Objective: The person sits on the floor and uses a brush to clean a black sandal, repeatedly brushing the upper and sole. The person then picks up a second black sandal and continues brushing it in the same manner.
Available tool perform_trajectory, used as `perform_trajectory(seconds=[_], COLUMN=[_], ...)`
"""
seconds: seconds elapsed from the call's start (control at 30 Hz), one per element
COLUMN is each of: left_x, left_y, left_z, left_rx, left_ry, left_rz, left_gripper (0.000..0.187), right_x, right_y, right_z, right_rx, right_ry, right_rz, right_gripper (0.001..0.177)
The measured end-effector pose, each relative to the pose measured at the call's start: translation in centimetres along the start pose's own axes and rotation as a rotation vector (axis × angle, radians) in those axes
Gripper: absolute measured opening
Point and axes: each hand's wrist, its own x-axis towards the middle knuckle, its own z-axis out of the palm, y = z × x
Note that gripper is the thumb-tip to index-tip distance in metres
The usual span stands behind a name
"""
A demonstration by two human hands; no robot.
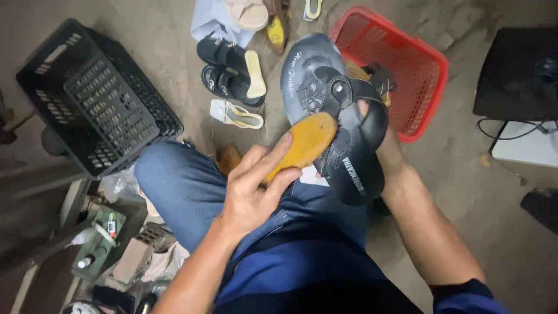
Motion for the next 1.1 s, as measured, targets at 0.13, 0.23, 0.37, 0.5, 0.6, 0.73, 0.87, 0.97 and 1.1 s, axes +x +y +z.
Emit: perform_trajectory(seconds=[0.13,0.23,0.37,0.5,0.6,0.73,0.87,0.97,1.1], left_x=[1.7,0.0,-0.8,-0.7,-3.5,-0.8,-3.4,-2.6,0.1], left_y=[-1.2,0.0,-0.2,0.3,-0.1,-1.2,0.9,-0.7,-0.2], left_z=[-0.3,0.8,1.7,1.6,2.5,0.5,0.8,0.1,-1.9], left_rx=[-0.115,-0.107,-0.16,-0.13,-0.185,-0.051,0.007,-0.042,-0.147], left_ry=[0.066,0.123,0.144,0.228,0.181,0.23,0.166,0.192,0.269], left_rz=[-0.061,-0.066,-0.127,-0.115,-0.211,-0.133,-0.137,-0.16,-0.216], left_gripper=[0.047,0.051,0.048,0.049,0.053,0.052,0.055,0.049,0.043], right_x=[0.7,1.6,1.1,-1.1,-2.3,-3.0,-2.8,-2.6,-2.0], right_y=[-0.5,-1.9,-1.8,-19.0,-21.5,-22.3,-23.0,-22.8,-23.0], right_z=[-0.1,-0.5,-0.8,3.2,3.8,4.6,5.2,6.6,8.5], right_rx=[-0.048,-0.087,-0.109,-0.158,-0.16,-0.191,-0.189,-0.126,-0.064], right_ry=[-0.013,-0.024,0.016,-0.015,0.008,-0.008,-0.015,0.0,-0.037], right_rz=[-0.026,-0.062,-0.085,-0.115,-0.128,-0.144,-0.185,-0.22,-0.278], right_gripper=[0.065,0.064,0.064,0.063,0.063,0.062,0.062,0.061,0.061])
